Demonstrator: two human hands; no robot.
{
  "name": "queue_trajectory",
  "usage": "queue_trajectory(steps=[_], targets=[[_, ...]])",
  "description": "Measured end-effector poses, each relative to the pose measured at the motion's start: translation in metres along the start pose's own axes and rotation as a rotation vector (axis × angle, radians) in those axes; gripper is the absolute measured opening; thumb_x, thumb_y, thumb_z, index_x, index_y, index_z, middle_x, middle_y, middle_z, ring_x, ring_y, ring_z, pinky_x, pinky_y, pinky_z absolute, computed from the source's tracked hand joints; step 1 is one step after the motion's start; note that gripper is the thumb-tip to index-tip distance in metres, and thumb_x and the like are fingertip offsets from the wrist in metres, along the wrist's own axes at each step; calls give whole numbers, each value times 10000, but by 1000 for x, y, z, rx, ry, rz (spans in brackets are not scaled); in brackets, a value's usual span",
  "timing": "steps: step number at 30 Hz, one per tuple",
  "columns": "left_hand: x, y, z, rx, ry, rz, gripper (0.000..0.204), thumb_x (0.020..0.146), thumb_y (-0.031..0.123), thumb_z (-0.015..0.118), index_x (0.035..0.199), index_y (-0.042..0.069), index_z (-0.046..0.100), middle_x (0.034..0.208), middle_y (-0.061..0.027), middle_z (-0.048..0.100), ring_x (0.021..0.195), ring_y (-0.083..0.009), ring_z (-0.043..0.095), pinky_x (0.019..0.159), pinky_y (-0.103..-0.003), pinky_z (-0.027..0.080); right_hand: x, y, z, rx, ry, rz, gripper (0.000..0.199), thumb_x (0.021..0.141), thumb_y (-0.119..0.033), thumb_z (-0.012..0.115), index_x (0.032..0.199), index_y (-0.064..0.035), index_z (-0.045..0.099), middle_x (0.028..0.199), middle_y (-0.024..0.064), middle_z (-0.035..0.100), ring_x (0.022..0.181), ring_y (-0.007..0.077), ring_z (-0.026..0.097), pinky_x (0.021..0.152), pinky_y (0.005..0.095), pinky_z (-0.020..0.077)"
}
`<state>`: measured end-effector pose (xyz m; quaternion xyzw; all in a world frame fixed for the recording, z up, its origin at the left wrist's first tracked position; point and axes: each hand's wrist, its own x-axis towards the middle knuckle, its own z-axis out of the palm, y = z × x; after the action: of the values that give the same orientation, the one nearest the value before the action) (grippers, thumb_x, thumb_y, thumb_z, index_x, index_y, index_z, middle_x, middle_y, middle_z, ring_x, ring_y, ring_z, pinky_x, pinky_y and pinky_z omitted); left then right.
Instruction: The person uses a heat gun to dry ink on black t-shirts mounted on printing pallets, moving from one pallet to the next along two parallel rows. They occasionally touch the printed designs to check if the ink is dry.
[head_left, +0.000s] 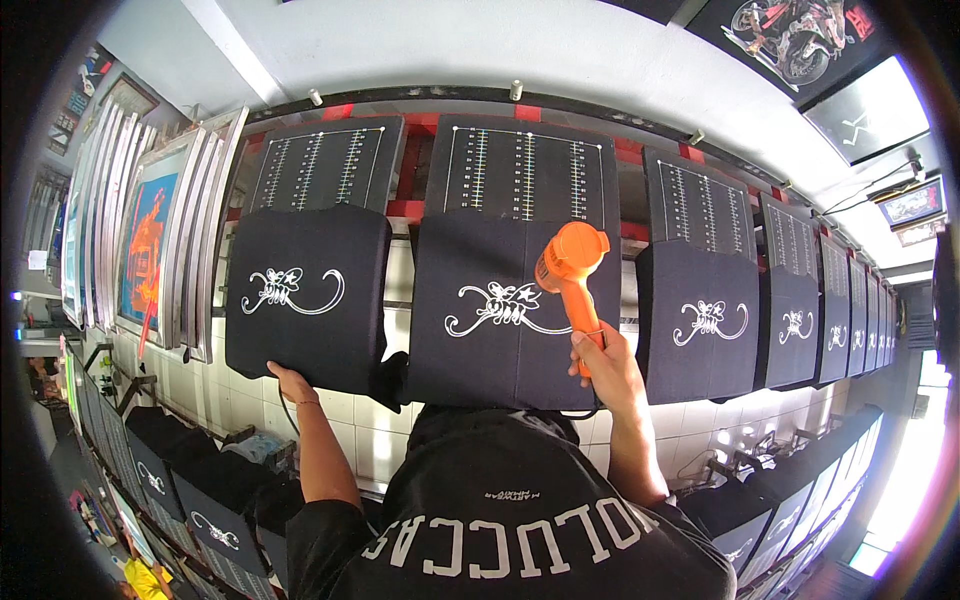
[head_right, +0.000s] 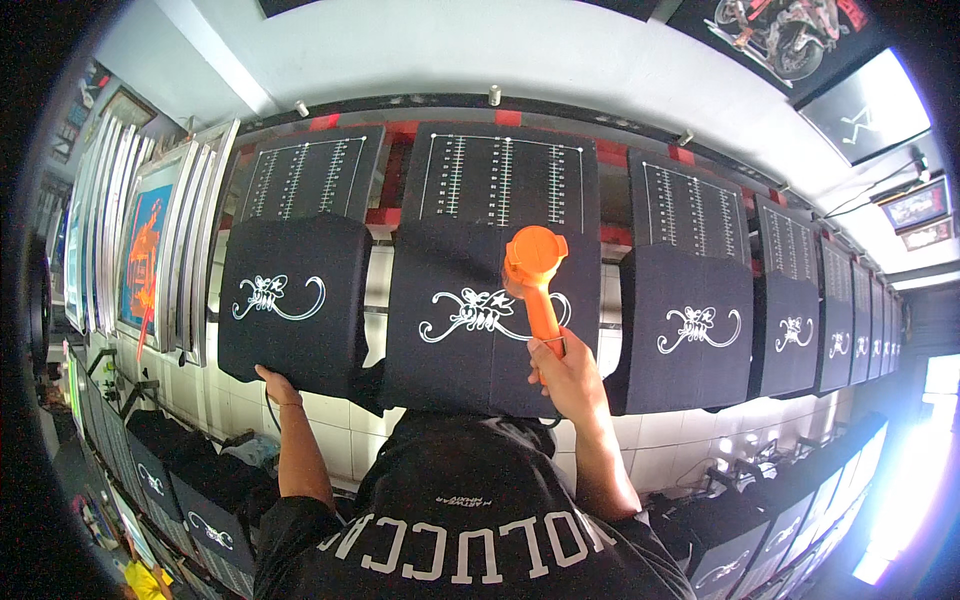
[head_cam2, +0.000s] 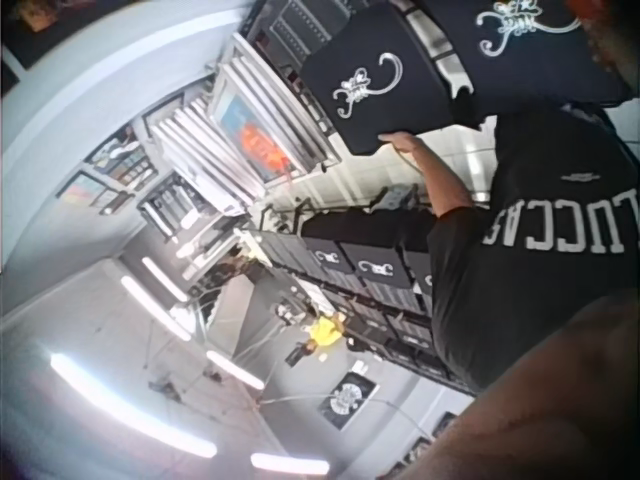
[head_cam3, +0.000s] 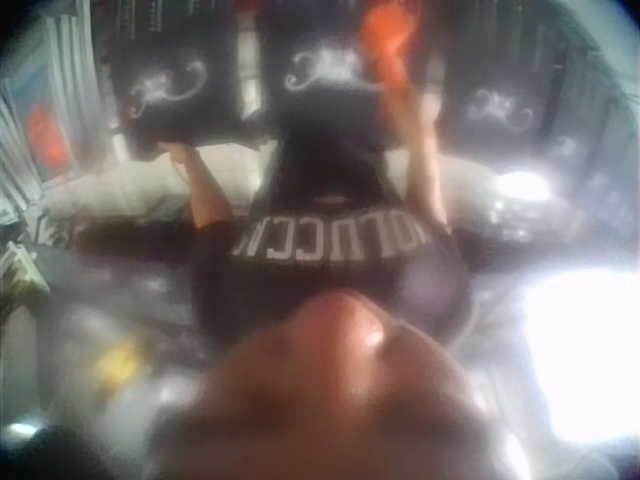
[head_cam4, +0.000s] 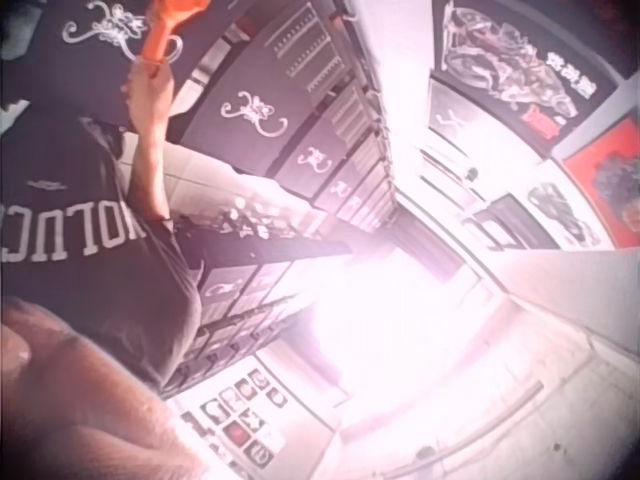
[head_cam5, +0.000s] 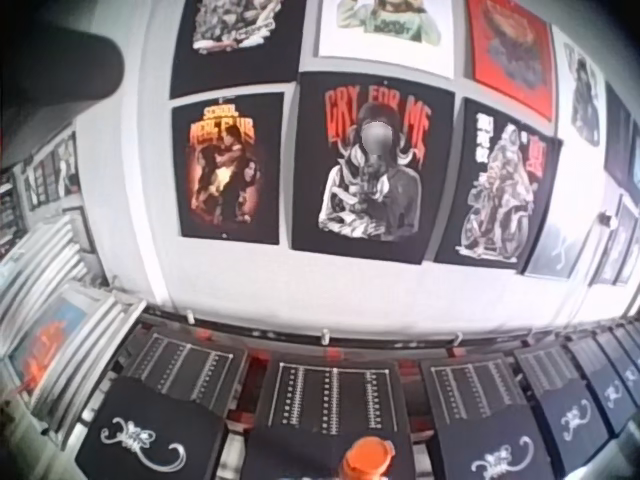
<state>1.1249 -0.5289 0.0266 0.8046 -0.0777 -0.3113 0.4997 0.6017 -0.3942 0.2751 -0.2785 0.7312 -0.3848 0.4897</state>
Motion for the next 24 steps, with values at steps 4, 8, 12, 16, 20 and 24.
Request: queue_trajectory(steps=[4,8,12,16,20,24], targets=[[-5,0,3,-54,-27,-17,868,924,658,388,1260,-129,536,1285,-173,588,1133,-285,587,996,-345,441,6,0,-2,165,-64,24,284,937,-282,592,971,-1,573,753,19,585,615,89,590,489,227,447],[-11,4,7,-181,-118,-23,818,945,615,391,1302,-113,502,1326,-159,558,1157,-285,572,1017,-348,431,3,-3,17,84,-19,21,275,938,-273,590,959,2,581,751,20,584,608,90,584,493,223,438],[-15,3,6,-273,-130,-53,770,965,576,394,1346,-89,463,1363,-161,525,1188,-279,550,1033,-348,418,-11,-12,32,65,32,71,290,925,-275,596,996,6,588,750,15,582,601,82,581,494,223,437],[-19,4,4,-274,-176,-48,750,973,561,390,1351,-83,459,1368,-162,520,1187,-277,547,1035,-344,413,-25,-20,48,65,85,156,292,925,-274,588,1024,1,592,749,12,585,601,76,582,481,207,421],[-18,5,2,-261,-197,-45,741,974,553,398,1349,-82,462,1367,-157,521,1182,-274,547,1029,-342,416,-25,-19,66,55,109,106,283,929,-270,589,1010,2,594,749,20,591,597,88,586,491,215,432],[-7,-1,-2,-269,-237,-64,762,979,549,385,1379,-99,413,1387,-178,501,1220,-307,525,1066,-362,371,-19,-20,72,60,100,81,280,930,-272,589,999,-1,594,752,20,593,601,93,590,498,227,439]])
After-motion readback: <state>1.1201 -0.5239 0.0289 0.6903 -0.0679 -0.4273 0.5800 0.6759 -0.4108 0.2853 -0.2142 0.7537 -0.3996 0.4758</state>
